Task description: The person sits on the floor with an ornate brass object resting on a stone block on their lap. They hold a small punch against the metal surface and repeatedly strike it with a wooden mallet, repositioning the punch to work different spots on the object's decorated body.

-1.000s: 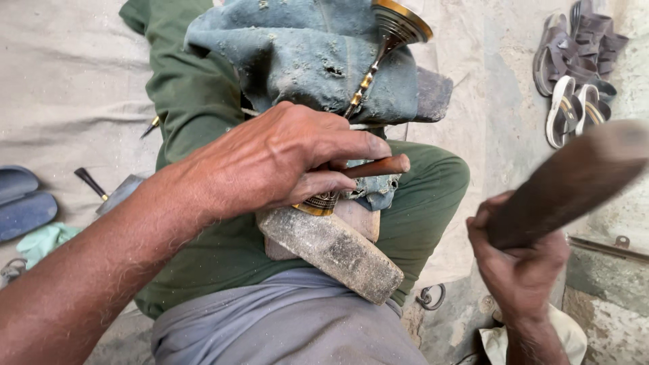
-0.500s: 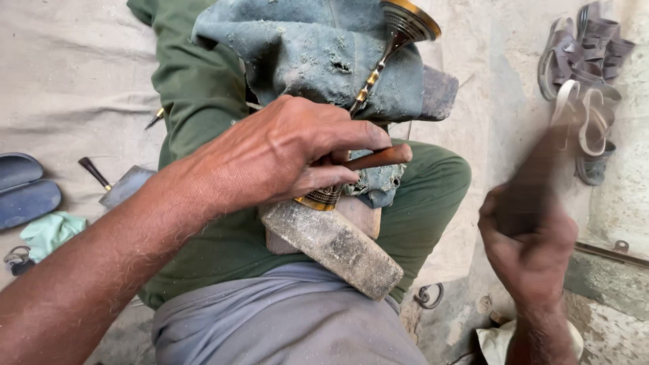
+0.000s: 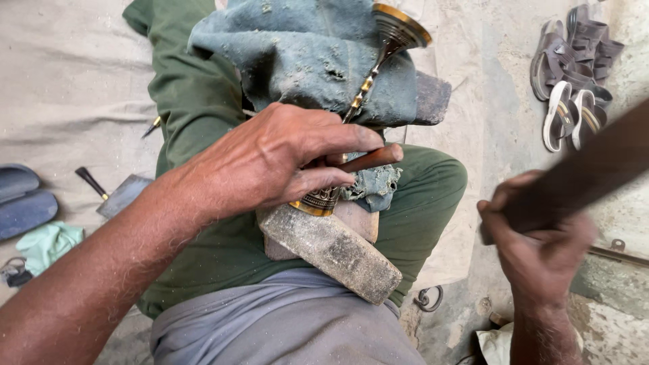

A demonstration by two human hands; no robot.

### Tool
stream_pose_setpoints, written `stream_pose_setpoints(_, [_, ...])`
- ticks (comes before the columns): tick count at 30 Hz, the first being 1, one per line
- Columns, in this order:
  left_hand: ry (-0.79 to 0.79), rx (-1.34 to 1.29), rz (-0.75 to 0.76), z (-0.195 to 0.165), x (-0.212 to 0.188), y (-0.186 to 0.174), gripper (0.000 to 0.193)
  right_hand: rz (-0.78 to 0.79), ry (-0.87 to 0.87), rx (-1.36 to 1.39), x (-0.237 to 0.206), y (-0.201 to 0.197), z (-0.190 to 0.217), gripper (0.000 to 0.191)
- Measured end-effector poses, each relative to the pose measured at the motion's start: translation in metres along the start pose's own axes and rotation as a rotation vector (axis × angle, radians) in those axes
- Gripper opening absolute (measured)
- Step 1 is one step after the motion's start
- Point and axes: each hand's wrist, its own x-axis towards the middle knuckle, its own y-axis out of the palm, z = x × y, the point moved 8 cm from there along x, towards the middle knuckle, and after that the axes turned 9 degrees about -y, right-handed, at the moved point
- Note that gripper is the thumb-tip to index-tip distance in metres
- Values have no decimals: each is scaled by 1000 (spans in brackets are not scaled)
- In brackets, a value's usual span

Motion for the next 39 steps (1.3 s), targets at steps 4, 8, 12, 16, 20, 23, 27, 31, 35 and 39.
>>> stream_pose_setpoints(4, [-45, 38, 8, 4, 1, 0, 44, 82, -8, -68, 7, 0, 8, 20])
stream_pose_setpoints(8, [-45, 29, 21, 2, 2, -1, 47, -11, 116, 107, 16, -4, 13, 22])
stream_pose_setpoints(12, [-83, 29, 23, 5, 2, -2, 47, 164, 87, -150, 23, 8, 20, 19])
stream_pose_setpoints(16, [-47, 54, 3, 4, 1, -3, 47, 78, 68, -144, 26, 0, 20, 30])
stream_pose_setpoints(20, [-76, 21, -13, 7, -1, -4, 45, 95, 50, -8, 27, 5, 21, 25])
stream_pose_setpoints(23, [-72, 35, -13, 10, -1, -4, 47, 116, 2, -273, 34, 7, 31, 28])
stream_pose_setpoints(27, [-42, 3, 3, 11, -3, -4, 49, -103, 129, 163, 38, 0, 42, 33])
stream_pose_setpoints(31, [-58, 13, -20, 14, -3, -4, 48, 147, 1, -244, 49, 10, 58, 38])
stream_pose_setpoints(35, [-76, 12, -14, 16, -4, -4, 51, -20, 151, -6, 44, 1, 42, 31])
stream_pose_setpoints(39, [-77, 35, -36, 17, -6, -5, 48, 165, -42, -367, 45, 7, 49, 22])
